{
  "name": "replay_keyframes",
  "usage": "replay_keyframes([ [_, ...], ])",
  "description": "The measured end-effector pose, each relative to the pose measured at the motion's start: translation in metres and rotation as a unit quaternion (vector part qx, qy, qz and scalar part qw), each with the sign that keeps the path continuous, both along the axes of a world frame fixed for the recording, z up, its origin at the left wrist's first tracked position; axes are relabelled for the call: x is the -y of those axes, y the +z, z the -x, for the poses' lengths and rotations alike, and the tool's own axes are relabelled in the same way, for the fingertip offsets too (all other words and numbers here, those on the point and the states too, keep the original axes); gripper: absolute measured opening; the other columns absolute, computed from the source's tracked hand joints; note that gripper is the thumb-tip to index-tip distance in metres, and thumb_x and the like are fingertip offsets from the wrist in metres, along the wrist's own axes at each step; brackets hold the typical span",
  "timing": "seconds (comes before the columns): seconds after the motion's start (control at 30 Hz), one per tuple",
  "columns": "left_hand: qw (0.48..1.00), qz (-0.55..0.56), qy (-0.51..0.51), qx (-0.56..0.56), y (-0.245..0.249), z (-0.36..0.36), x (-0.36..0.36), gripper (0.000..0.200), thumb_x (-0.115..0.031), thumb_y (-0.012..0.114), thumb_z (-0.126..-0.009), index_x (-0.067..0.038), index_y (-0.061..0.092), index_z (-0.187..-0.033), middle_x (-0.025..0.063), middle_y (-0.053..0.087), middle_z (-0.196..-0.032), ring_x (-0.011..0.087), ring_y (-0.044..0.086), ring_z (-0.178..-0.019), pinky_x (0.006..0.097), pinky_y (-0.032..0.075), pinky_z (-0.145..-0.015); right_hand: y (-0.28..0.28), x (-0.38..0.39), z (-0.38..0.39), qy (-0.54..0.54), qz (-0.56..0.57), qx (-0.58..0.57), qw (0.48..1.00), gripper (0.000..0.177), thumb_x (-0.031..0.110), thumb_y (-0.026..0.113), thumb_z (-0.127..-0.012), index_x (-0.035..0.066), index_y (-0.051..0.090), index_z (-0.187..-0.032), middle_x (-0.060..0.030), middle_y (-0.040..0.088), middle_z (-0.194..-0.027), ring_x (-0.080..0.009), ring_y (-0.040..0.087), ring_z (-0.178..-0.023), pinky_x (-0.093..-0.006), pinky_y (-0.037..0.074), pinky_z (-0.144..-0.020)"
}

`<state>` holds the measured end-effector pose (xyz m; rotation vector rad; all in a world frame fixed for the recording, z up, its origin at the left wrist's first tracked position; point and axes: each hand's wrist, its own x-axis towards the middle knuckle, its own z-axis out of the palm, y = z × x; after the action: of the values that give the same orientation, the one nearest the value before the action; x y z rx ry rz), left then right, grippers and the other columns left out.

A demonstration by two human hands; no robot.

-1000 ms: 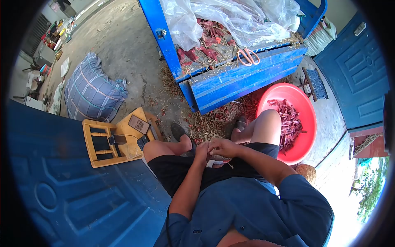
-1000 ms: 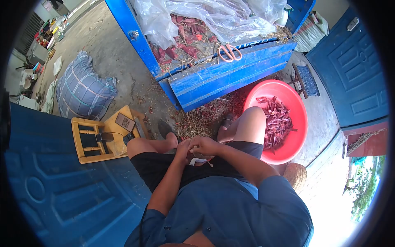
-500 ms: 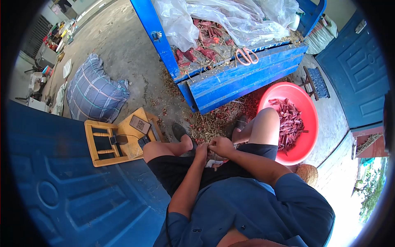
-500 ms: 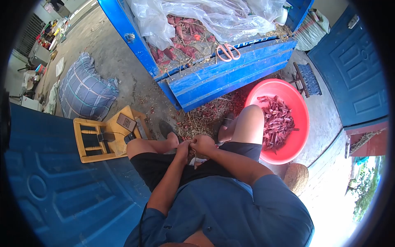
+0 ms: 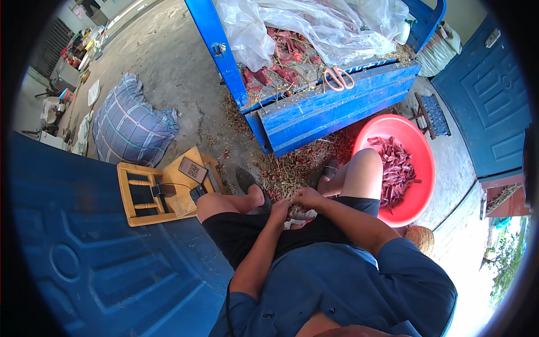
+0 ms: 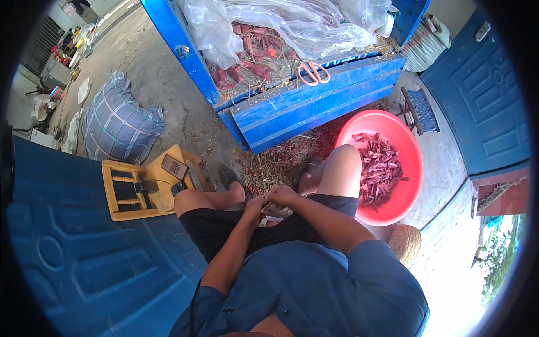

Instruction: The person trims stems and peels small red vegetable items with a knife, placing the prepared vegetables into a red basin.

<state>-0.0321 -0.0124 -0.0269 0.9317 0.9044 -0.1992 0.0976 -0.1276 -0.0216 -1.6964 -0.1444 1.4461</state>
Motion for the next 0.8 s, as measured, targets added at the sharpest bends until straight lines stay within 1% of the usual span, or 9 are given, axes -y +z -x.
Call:
replay_keyframes([
  [0.13, 0.998, 0.034, 0.025, 0.036, -0.026, -0.002, 0.002, 0.012, -0.017, 0.053, -0.089, -0.008, 0.061, -0.086, 0.0003, 0.056, -0.07, 0.0103, 0.05, -0.052, 0.0253, 0.038, -0.047, 0.015, 0.007, 0.001, -0.102, -0.063, -0.03, 0.992, 0.016, 0.019, 0.069, -0.086, 0.003, 0.07, -0.089, -0.0031, 0.065, -0.072, -0.0114, 0.06, -0.055, -0.0272, 0.052, -0.05],
  [0.2, 0.998, 0.033, 0.036, 0.049, -0.027, -0.004, 0.003, 0.015, -0.018, 0.053, -0.091, -0.009, 0.061, -0.083, 0.0, 0.055, -0.067, 0.01, 0.049, -0.051, 0.0252, 0.038, -0.047, 0.01, 0.008, -0.003, 0.02, -0.118, 0.065, 0.991, 0.015, 0.018, 0.068, -0.086, 0.003, 0.07, -0.091, -0.003, 0.065, -0.074, -0.0118, 0.06, -0.056, -0.0279, 0.053, -0.052],
  [0.33, 1.0, 0.004, -0.024, 0.016, -0.004, 0.0, 0.005, 0.016, -0.022, 0.056, -0.091, -0.01, 0.061, -0.081, -0.0005, 0.055, -0.067, 0.0092, 0.048, -0.052, 0.0256, 0.037, -0.046, 0.017, 0.008, -0.006, 0.074, -0.055, 0.057, 0.994, 0.017, 0.019, 0.068, -0.086, 0.003, 0.07, -0.092, -0.0036, 0.064, -0.077, -0.0124, 0.058, -0.056, -0.0295, 0.054, -0.053],
  [0.5, 0.998, 0.027, -0.059, 0.009, 0.0, 0.007, 0.006, 0.016, -0.024, 0.059, -0.089, -0.01, 0.061, -0.082, -0.0014, 0.056, -0.067, 0.0084, 0.047, -0.052, 0.0251, 0.035, -0.046, 0.024, 0.007, -0.009, 0.094, 0.021, -0.062, 0.993, 0.019, 0.024, 0.067, -0.086, 0.005, 0.067, -0.085, 0.0006, 0.057, -0.071, -0.0111, 0.055, -0.058, -0.0309, 0.056, -0.054],
  [0.57, 0.994, 0.078, -0.079, 0.018, 0.009, 0.009, -0.001, 0.009, -0.008, 0.056, -0.08, -0.01, 0.06, -0.088, -0.0026, 0.055, -0.073, 0.008, 0.05, -0.058, 0.0223, 0.04, -0.051, 0.004, 0.009, -0.01, 0.097, 0.024, -0.097, 0.99, 0.018, 0.024, 0.066, -0.087, 0.006, 0.066, -0.084, 0.0013, 0.056, -0.07, -0.0104, 0.055, -0.058, -0.0313, 0.056, -0.055],
  [0.63, 0.99, 0.093, -0.097, 0.037, 0.005, 0.011, -0.009, 0.014, -0.007, 0.056, -0.079, -0.009, 0.061, -0.092, -0.0022, 0.056, -0.074, 0.0084, 0.051, -0.058, 0.0223, 0.041, -0.052, -0.005, 0.011, -0.015, 0.101, 0.027, -0.134, 0.986, 0.018, 0.024, 0.065, -0.088, 0.007, 0.065, -0.083, 0.0021, 0.055, -0.069, -0.0097, 0.054, -0.059, -0.0317, 0.056, -0.056],
  [0.7, 0.986, 0.109, -0.118, 0.054, 0.012, 0.011, -0.011, 0.018, -0.007, 0.056, -0.079, -0.008, 0.062, -0.096, -0.0017, 0.057, -0.076, 0.0087, 0.052, -0.059, 0.0223, 0.043, -0.053, -0.011, 0.015, -0.02, 0.231, -0.149, -0.097, 0.957, 0.017, 0.024, 0.063, -0.089, 0.009, 0.065, -0.082, 0.0023, 0.055, -0.068, -0.0086, 0.054, -0.059, -0.0329, 0.057, -0.058],
  [0.73, 0.99, 0.102, -0.087, 0.054, 0.03, 0.01, -0.008, 0.023, -0.006, 0.056, -0.078, -0.006, 0.062, -0.101, -0.0012, 0.058, -0.077, 0.0088, 0.052, -0.059, 0.0221, 0.043, -0.053, -0.003, 0.013, -0.019, 0.229, -0.15, -0.096, 0.957, 0.017, 0.024, 0.063, -0.089, 0.009, 0.065, -0.082, 0.0023, 0.055, -0.068, -0.0086, 0.054, -0.059, -0.0329, 0.057, -0.058],
  [0.8, 0.992, 0.094, -0.056, 0.055, 0.04, 0.007, -0.004, 0.028, -0.005, 0.055, -0.078, -0.005, 0.062, -0.105, -0.0006, 0.06, -0.078, 0.009, 0.052, -0.06, 0.0219, 0.043, -0.054, 0.013, 0.01, -0.015, 0.125, -0.057, -0.32, 0.937, 0.018, 0.026, 0.063, -0.09, 0.01, 0.065, -0.082, 0.0022, 0.054, -0.066, -0.0087, 0.054, -0.059, -0.0339, 0.058, -0.058],
])
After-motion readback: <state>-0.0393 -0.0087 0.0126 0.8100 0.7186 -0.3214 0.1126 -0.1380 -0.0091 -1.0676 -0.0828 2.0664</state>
